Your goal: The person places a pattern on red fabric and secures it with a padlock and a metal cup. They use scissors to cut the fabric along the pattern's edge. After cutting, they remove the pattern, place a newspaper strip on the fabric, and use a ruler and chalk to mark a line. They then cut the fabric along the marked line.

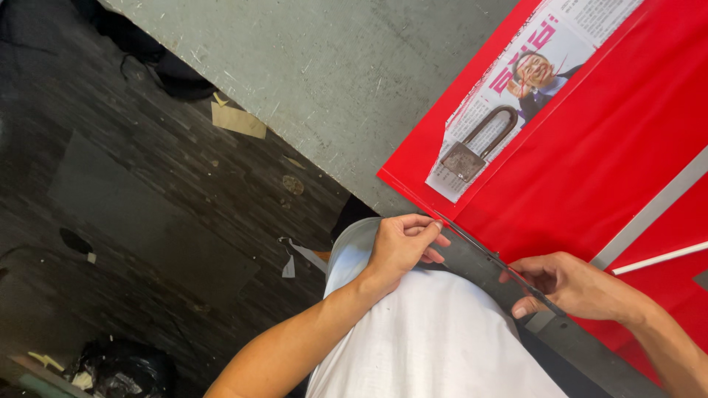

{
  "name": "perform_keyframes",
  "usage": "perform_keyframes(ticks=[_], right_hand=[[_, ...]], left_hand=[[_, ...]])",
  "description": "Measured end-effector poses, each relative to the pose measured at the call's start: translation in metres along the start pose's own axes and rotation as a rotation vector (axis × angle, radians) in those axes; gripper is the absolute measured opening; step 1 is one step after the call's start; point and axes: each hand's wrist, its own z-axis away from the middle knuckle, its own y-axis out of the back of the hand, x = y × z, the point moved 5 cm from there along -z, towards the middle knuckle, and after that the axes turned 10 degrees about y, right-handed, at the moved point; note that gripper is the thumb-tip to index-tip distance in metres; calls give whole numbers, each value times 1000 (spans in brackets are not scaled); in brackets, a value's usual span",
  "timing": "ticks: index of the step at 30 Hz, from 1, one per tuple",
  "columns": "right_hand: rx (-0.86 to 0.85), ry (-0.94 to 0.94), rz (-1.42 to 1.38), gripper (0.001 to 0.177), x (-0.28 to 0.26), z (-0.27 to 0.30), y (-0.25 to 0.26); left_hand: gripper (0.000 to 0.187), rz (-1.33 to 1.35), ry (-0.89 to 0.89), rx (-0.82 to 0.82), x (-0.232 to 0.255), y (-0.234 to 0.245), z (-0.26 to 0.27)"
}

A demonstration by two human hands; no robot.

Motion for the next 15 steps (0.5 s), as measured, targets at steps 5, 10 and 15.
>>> perform_keyframes(ticks=[5,10,15], right_hand=[[7,14,-2,69,5,-4,-3],[1,40,-15,67,-3,-1,-4],[61,6,173,69,-16,4,-2]], left_hand=[[24,4,-11,0,1,-1,0],[24,0,-30,1,0,-1,-2],[23,34,-34,-11,-1,-1,-2]])
